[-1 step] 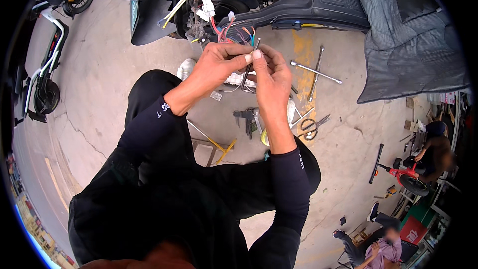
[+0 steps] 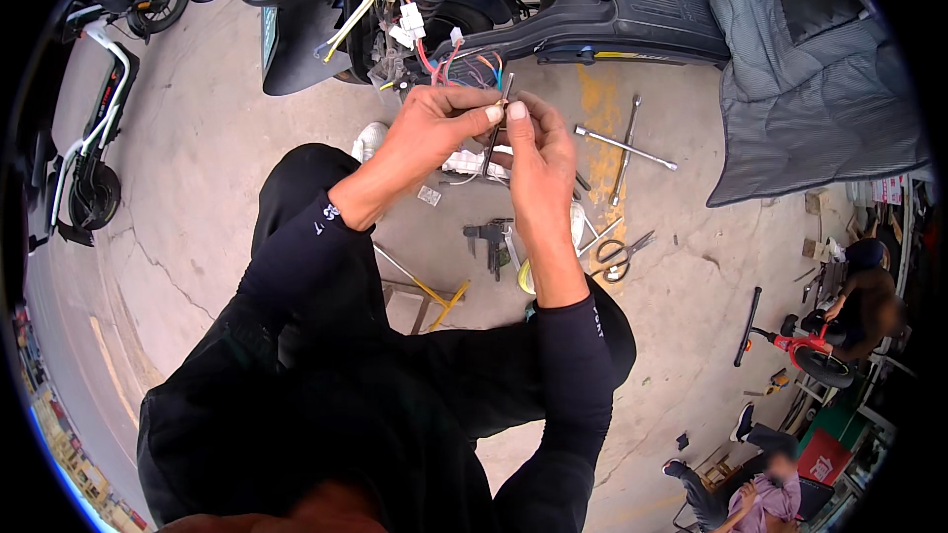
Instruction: The person repairs the electrical wiring of an electric scooter by stripping wire insulation, twisting exposed conductors, and connecting them to a control module. They use a screwdriver to tighten terminal screws and pliers to strip and adjust wires, working on the exposed wiring harness under the seat area.
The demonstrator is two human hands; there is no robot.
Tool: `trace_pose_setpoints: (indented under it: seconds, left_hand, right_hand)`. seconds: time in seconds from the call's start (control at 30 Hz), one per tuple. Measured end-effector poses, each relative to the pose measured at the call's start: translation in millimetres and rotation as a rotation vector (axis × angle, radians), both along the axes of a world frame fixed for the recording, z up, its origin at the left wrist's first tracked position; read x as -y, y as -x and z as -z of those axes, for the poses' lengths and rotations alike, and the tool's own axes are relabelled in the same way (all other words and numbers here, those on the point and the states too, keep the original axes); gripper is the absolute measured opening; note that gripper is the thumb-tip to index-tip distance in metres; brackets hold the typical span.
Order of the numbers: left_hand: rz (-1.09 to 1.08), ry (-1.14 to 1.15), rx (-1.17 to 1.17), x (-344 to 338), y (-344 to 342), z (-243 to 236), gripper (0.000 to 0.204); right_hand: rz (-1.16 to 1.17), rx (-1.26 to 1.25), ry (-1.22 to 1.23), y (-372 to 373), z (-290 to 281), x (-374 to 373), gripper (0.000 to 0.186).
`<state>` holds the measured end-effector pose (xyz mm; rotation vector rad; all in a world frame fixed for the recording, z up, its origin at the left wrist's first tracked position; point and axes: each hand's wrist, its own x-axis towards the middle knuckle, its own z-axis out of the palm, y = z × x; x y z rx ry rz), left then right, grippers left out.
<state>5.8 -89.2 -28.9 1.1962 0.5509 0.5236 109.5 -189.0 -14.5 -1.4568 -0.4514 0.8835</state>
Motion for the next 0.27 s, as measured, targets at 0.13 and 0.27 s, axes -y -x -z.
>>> trace_pose_setpoints:
  seconds: [0.13, 0.27]
  left_hand:
    - [-0.019, -0.022, -0.094, -1, -6, -14, 0.029]
    - [0.006, -0.071, -0.082, 1, -17, -8, 0.032]
  right_hand:
    - [-0.151, 0.302, -0.072, 1, 11, 17, 0.037]
    - [-0.233, 0.659, 0.298, -7, -9, 22, 0.049]
